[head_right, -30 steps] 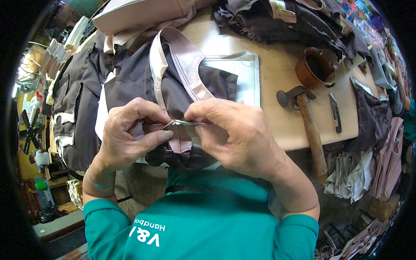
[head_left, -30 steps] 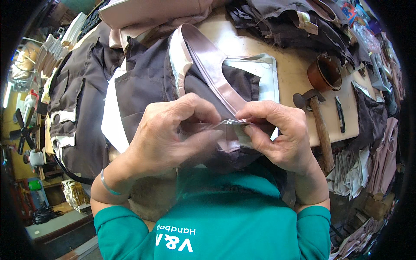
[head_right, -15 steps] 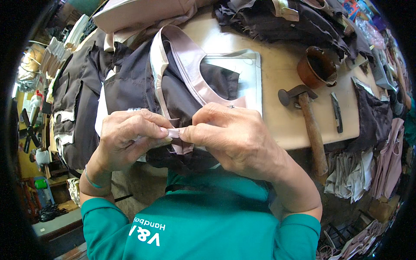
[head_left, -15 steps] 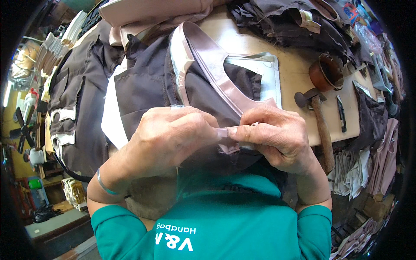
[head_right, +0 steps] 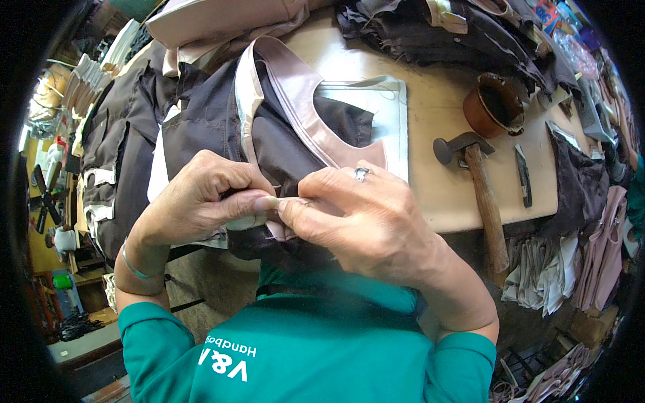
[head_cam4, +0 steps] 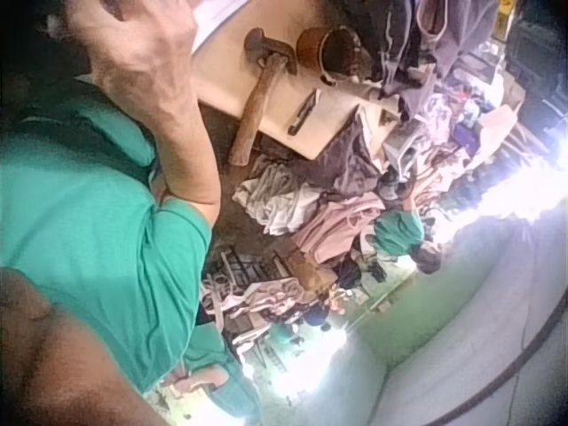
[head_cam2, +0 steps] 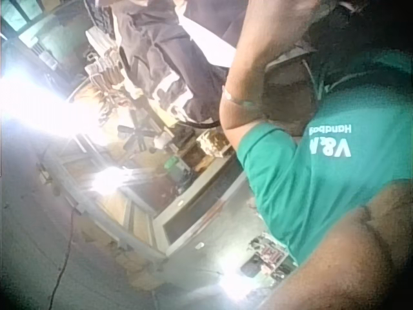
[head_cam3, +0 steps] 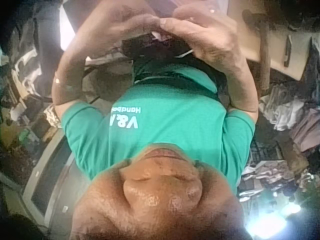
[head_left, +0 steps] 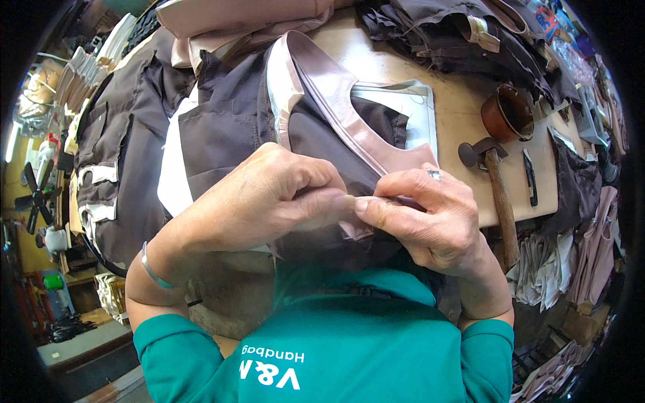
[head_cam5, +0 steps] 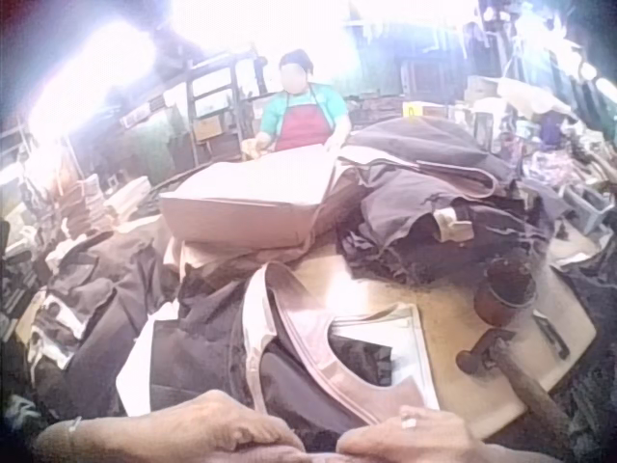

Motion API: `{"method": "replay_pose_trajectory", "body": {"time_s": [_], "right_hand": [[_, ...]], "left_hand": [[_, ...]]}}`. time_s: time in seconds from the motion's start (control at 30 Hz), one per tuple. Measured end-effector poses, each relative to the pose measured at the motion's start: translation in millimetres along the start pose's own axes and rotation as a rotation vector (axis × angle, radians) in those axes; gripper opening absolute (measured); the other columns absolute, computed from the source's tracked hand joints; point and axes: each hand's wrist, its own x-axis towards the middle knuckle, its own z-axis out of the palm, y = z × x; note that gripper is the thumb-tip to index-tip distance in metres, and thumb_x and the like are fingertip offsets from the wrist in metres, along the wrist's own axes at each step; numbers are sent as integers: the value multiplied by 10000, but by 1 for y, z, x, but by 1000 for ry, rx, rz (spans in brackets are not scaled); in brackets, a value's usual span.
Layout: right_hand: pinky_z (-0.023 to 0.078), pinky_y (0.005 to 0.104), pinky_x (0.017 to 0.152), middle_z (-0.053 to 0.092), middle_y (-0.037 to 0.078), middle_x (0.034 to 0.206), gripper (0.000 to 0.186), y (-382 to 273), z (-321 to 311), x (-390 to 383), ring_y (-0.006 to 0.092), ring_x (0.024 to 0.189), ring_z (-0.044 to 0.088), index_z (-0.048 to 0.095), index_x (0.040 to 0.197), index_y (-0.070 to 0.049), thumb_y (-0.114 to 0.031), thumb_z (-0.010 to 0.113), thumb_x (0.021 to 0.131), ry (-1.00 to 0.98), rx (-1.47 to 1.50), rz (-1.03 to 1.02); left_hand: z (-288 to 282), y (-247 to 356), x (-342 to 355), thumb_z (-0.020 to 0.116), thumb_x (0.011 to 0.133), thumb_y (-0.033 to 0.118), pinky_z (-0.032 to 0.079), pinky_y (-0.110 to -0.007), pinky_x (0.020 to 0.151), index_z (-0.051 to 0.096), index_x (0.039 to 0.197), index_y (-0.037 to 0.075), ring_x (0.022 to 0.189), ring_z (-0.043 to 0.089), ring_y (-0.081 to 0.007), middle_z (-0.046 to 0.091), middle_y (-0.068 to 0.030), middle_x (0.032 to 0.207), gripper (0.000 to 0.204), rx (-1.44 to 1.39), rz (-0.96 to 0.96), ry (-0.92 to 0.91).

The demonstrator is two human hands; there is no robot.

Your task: The person is assembling a handbag by hand, using a hammer to secure the edges of the fabric and lining. They repeatedly fold the material, align the seams, and tap the edges with the hammer to flatten and secure them. The person also uses a small knife to trim excess material from the bag's corners.

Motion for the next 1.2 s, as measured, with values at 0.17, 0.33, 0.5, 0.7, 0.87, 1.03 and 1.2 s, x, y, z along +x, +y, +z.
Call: {"method": "replay_pose_trajectory", "body": {"time_s": [0.17,0.33,0.5,0.7,0.87,1.03,1.2], "right_hand": [[388,264,494,589,62,744,192,-1,3,0,170,583,553,679,862,-93,-41,641,681,44,-25,-23],[461,292,528,611,100,744,231,1,3,0,214,605,592,617,873,-8,45,643,649,127,125,65],[476,312,569,583,96,757,246,9,1,-7,223,610,584,583,854,7,60,624,617,141,50,19],[483,311,542,574,115,745,242,10,5,-12,181,583,578,576,853,50,9,608,617,148,-290,-227],[483,297,545,572,133,761,246,13,8,-13,180,561,560,566,846,62,-23,614,620,187,-171,-195],[479,287,544,566,139,757,250,15,4,-15,166,556,552,560,830,59,-72,618,626,174,-233,-351],[465,273,529,572,131,767,231,19,9,-15,162,559,555,567,834,38,-42,611,622,204,-143,-299]], "left_hand": [[-1,4,5,562,874,161,451,-225,608,620,876,-51,662,540,-62,628,-58,693,220,-142,-86,-36],[1,4,8,551,880,145,467,-223,621,617,884,-62,674,571,-78,644,-70,730,217,-228,-39,-90],[1,-1,3,544,880,126,498,-239,622,614,878,-86,677,626,-129,657,-107,763,223,-234,-31,-85],[3,-2,1,548,865,119,474,-238,589,636,883,-46,612,593,-120,647,-108,712,188,-184,-51,-44],[7,5,2,542,866,118,474,-239,579,646,876,-26,602,612,-127,655,-99,702,178,-217,12,-21],[5,8,1,540,878,142,486,-235,600,649,849,-27,624,628,-125,661,-89,708,202,-290,-11,-86],[6,9,1,553,865,129,492,-232,588,629,840,-67,641,625,-121,660,-97,730,211,-257,-9,-99]]}}
